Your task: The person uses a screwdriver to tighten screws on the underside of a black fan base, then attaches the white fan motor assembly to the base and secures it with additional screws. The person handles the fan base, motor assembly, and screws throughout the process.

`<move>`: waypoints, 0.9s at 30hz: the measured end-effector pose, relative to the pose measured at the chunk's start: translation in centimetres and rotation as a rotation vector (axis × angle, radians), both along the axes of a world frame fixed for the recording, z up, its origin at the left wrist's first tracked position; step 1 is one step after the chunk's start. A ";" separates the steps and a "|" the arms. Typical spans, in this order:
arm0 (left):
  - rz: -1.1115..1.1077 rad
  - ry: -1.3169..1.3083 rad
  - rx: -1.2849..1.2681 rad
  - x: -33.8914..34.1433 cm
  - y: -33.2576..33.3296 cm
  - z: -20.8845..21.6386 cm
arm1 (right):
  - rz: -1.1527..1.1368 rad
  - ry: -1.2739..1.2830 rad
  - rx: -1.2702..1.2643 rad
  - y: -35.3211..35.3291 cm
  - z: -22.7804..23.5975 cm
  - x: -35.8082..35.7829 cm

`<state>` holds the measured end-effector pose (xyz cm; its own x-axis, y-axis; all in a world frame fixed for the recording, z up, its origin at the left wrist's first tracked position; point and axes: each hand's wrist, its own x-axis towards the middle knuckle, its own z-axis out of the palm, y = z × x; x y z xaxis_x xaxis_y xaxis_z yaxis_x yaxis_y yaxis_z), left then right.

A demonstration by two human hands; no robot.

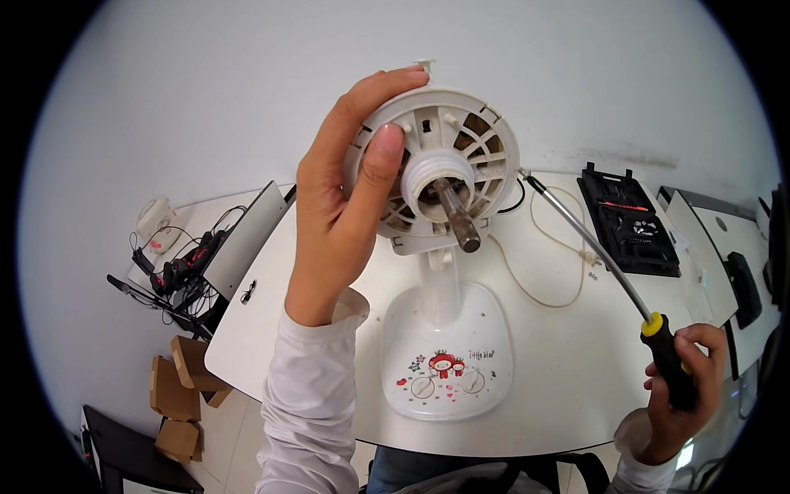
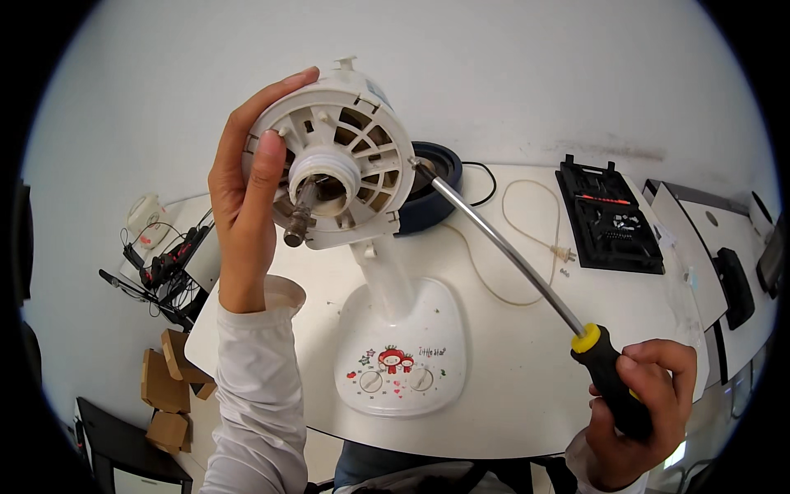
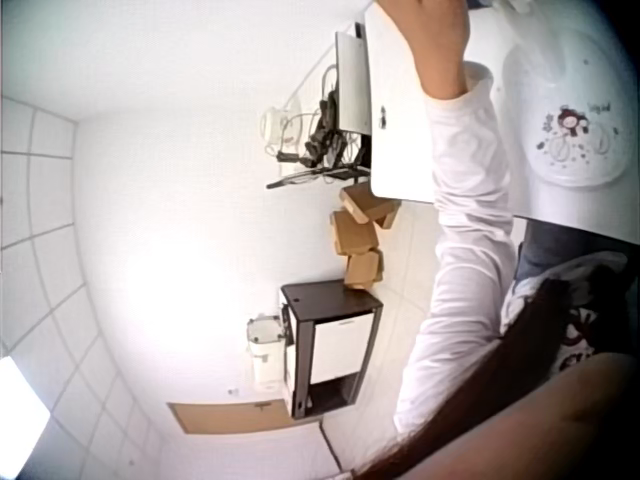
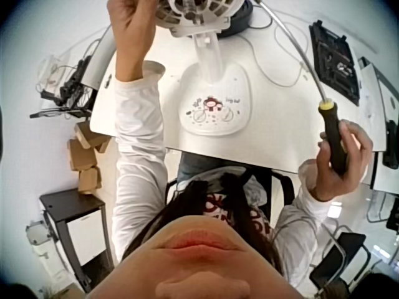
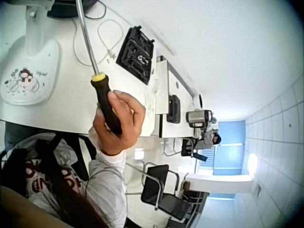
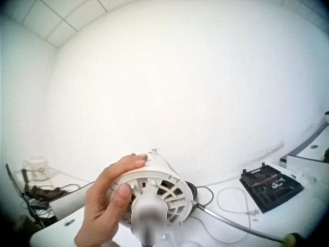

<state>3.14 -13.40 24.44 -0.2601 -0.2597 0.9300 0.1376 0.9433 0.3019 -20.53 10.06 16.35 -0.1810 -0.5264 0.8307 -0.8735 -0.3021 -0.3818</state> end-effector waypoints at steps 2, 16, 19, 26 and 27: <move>0.015 0.021 -0.017 -0.3 -0.1 -0.1 | 0.005 0.043 -0.022 -0.1 -0.2 0.0; 0.299 0.168 -0.098 -1.7 0.7 -0.3 | 0.088 0.161 -0.088 -1.6 0.0 0.7; 0.312 0.192 -0.116 -1.9 0.6 0.1 | 0.068 0.209 -0.040 -0.9 0.4 0.1; 0.333 0.231 -0.057 -2.5 0.9 -0.2 | 0.098 0.188 -0.067 -1.6 1.0 0.3; 0.339 0.235 -0.054 -2.5 0.9 -0.3 | 0.093 0.208 -0.061 -1.5 1.0 0.2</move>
